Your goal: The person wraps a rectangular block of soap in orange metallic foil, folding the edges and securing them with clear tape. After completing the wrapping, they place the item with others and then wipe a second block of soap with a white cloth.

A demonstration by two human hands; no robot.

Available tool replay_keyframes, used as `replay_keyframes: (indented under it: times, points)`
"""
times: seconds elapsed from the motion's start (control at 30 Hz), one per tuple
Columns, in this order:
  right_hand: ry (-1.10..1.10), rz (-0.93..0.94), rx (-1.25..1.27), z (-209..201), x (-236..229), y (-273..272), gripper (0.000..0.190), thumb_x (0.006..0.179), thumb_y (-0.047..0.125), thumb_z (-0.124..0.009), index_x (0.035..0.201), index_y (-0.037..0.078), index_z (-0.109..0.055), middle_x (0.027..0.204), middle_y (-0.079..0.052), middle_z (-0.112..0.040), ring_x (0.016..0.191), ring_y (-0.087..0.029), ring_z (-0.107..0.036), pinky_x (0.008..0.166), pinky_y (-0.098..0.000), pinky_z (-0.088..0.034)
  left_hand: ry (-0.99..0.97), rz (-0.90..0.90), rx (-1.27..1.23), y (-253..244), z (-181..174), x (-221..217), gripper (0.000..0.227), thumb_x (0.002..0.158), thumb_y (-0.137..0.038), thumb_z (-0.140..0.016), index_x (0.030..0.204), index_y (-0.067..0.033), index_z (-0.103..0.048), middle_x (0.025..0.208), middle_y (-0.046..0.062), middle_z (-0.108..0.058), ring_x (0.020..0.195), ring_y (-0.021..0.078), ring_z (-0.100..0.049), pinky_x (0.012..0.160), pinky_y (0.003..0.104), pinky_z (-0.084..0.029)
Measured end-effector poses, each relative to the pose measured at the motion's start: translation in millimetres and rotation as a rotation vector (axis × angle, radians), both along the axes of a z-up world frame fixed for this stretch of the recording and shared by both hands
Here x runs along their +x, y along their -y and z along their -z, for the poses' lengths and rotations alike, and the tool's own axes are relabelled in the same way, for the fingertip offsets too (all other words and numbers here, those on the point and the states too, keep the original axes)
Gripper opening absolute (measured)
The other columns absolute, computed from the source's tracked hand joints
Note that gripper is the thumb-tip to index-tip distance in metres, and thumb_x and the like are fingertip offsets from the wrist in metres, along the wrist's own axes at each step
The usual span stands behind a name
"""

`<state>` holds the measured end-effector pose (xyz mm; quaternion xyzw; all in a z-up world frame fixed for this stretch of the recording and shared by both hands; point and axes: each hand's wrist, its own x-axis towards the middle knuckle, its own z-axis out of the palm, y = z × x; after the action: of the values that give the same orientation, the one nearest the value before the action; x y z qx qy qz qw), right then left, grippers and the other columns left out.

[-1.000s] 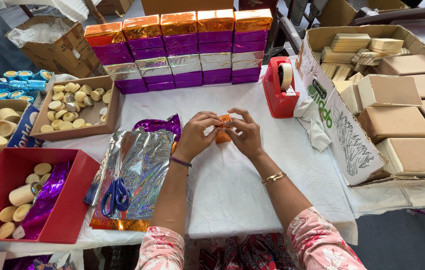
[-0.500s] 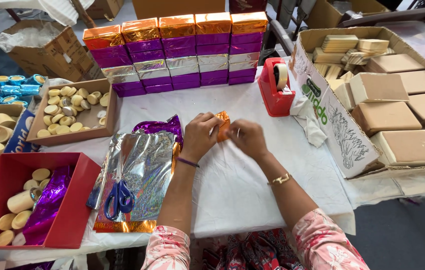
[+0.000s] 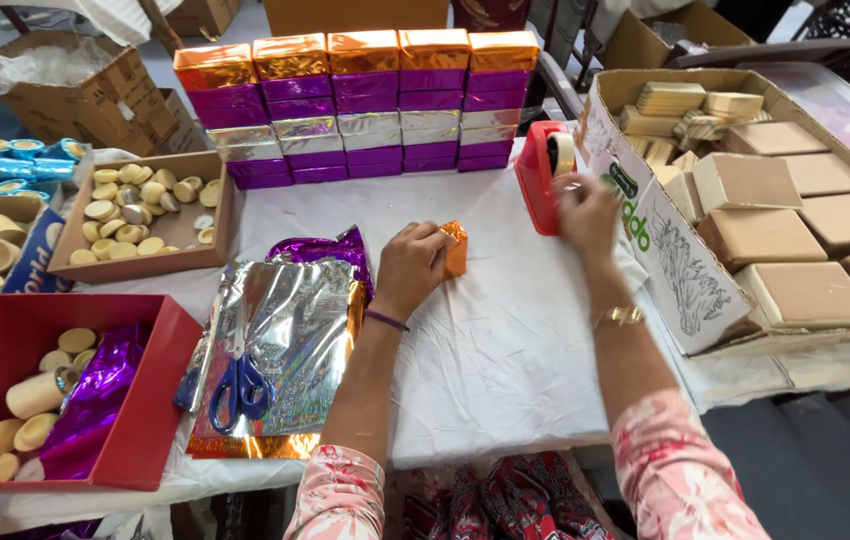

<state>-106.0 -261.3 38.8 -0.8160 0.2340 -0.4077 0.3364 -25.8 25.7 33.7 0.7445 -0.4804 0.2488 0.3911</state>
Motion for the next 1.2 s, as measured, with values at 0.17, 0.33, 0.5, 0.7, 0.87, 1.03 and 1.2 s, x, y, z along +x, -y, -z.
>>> replay_keyframes:
  times: [0.17, 0.33, 0.5, 0.7, 0.87, 1.03, 1.2]
  points:
    - [-0.344, 0.225, -0.002, 25.2, 41.1, 103.6, 0.033, 0.084, 0.036, -0.085, 0.104, 0.010, -0.082, 0.092, -0.016, -0.077, 0.081, -0.025, -0.072, 0.081, -0.0372, -0.056, -0.008, -0.010, -0.016, 3.7, 5.9, 3.9, 0.007, 0.087, -0.007, -0.069, 0.092, -0.0077, -0.074, 0.097, 0.004, -0.071, 0.095, 0.0255, -0.068, 0.083, 0.038, -0.056]
    - [-0.482, 0.157, 0.198, 25.7, 46.6, 114.1, 0.028, 0.086, 0.032, -0.083, 0.100, 0.008, -0.082, 0.086, -0.010, -0.076, 0.075, -0.020, -0.072, 0.073, -0.0333, -0.057, -0.019, -0.004, -0.022, 1.9, 3.5, 0.3, 0.007, 0.088, -0.008, -0.069, 0.093, -0.0077, -0.074, 0.096, 0.005, -0.071, 0.094, 0.0261, -0.068, 0.082, 0.039, -0.056]
    - [-0.027, -0.166, 0.828, 50.1, 47.2, 126.5, 0.005, 0.096, 0.005, -0.064, 0.097, 0.004, -0.069, 0.083, -0.004, -0.074, 0.067, -0.012, -0.071, 0.060, -0.0283, -0.063, -0.035, 0.006, -0.023, 2.3, 4.4, 1.9, 0.009, 0.087, -0.007, -0.069, 0.093, -0.0087, -0.074, 0.095, 0.004, -0.071, 0.091, 0.0269, -0.069, 0.081, 0.039, -0.056]
    - [0.139, -0.181, 0.865, 56.5, 37.4, 112.4, 0.007, 0.098, 0.012, -0.072, 0.097, 0.007, -0.067, 0.086, -0.003, -0.072, 0.067, -0.010, -0.071, 0.063, -0.0280, -0.063, -0.055, 0.018, -0.035, 2.7, 3.9, 2.5, 0.008, 0.086, -0.006, -0.071, 0.093, -0.0077, -0.074, 0.096, 0.005, -0.071, 0.093, 0.0278, -0.069, 0.082, 0.040, -0.055]
    - [0.176, -0.178, 0.901, 49.9, 33.4, 101.0, 0.007, 0.098, 0.012, -0.072, 0.098, 0.007, -0.067, 0.086, -0.003, -0.073, 0.068, -0.011, -0.072, 0.063, -0.0281, -0.063, -0.064, 0.028, -0.054, 3.0, 5.0, 3.7, 0.010, 0.086, -0.005, -0.071, 0.095, -0.0073, -0.074, 0.097, 0.006, -0.072, 0.093, 0.0280, -0.070, 0.083, 0.039, -0.056]
    - [0.225, -0.175, 0.940, 12.6, 13.8, 64.0, 0.006, 0.096, 0.016, -0.067, 0.098, 0.011, -0.066, 0.085, 0.001, -0.071, 0.066, -0.013, -0.072, 0.057, -0.0295, -0.062, -0.062, 0.034, -0.065, 2.8, 4.3, 3.0, 0.010, 0.086, -0.005, -0.071, 0.095, -0.0074, -0.074, 0.098, 0.006, -0.072, 0.093, 0.0275, -0.070, 0.083, 0.039, -0.057]
    - [0.273, -0.176, 0.718, 25.4, 15.3, 61.5, 0.008, 0.094, 0.006, -0.074, 0.101, 0.008, -0.070, 0.086, 0.000, -0.072, 0.069, -0.005, -0.067, 0.056, -0.0199, -0.054, -0.069, 0.014, -0.040, 3.2, 6.9, 3.4, 0.008, 0.088, -0.006, -0.071, 0.095, -0.0078, -0.075, 0.097, 0.004, -0.073, 0.092, 0.0258, -0.071, 0.082, 0.038, -0.057]
